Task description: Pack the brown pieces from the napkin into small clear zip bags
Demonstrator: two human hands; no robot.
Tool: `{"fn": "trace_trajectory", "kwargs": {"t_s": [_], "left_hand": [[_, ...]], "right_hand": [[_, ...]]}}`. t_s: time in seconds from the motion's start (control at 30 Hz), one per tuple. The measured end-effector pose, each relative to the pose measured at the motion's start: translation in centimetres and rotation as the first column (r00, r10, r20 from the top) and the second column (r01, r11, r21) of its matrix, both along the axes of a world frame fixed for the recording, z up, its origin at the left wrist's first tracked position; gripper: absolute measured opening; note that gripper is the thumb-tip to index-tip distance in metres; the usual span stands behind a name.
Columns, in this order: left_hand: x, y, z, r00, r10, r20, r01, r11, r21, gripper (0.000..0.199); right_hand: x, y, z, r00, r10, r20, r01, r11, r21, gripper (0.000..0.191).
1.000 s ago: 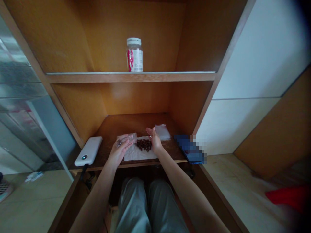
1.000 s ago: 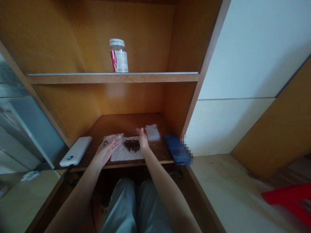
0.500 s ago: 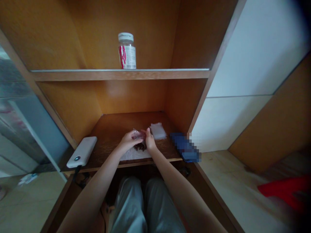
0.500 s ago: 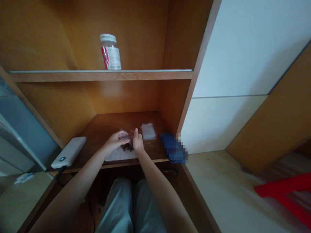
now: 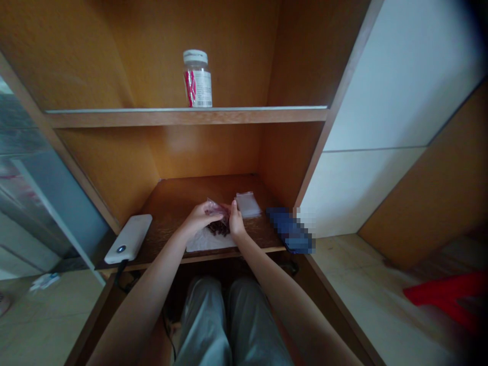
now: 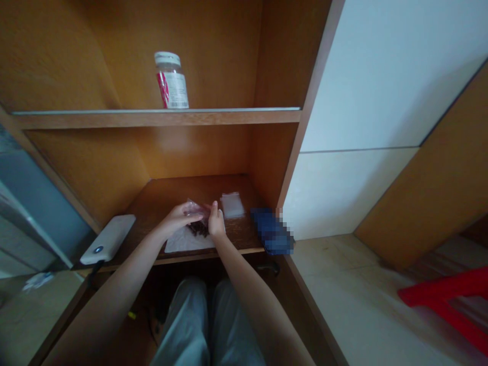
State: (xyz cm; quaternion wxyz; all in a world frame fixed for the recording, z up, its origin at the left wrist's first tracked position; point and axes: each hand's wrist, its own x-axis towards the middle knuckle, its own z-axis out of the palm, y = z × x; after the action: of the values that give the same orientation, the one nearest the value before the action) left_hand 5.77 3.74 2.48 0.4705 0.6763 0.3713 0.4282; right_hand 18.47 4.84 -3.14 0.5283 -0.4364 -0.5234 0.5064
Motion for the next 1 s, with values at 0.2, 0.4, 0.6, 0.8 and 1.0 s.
{"fn": "trace_trajectory", "kwargs": {"t_s": [0.2, 0.4, 0.6, 0.8, 1.0], "left_hand": [[-0.8, -0.3, 0.8, 0.999, 0.036, 0.028, -0.037, 0.999, 0.014, 0.025], [-1.2, -0.9, 1.1, 0.989, 0.128, 0.069, -0.127, 0.992, -0.017, 0.028], [-1.4, -1.0, 0.5, 0.991, 0.123, 0.061, -0.123, 0.992, 0.003, 0.029], [-1.8, -0.9, -0.2, 0.983, 0.115, 0.146, -0.129, 0.987, 0.091, 0.031], [-1.8, -0.9, -0.6, 0.975, 0.036, 0.221, -0.052, 0.996, 0.069, 0.037]], "right_hand": [[-0.3, -0.1, -0.2, 0.976, -0.14, -0.168, 0.147, 0.989, 0.031, 0.068], [-0.2, -0.3, 0.1, 0.974, -0.212, -0.081, 0.216, 0.975, 0.046, 0.073], [-0.2, -0.3, -0.1, 0.959, -0.281, -0.034, 0.283, 0.955, 0.089, 0.048], [-0.1, -0.9, 0.3, 0.948, -0.318, 0.022, 0.303, 0.92, 0.247, 0.029], [-0.1, -1.2, 0.8, 0.965, -0.258, -0.038, 0.255, 0.899, 0.355, 0.015]]}}
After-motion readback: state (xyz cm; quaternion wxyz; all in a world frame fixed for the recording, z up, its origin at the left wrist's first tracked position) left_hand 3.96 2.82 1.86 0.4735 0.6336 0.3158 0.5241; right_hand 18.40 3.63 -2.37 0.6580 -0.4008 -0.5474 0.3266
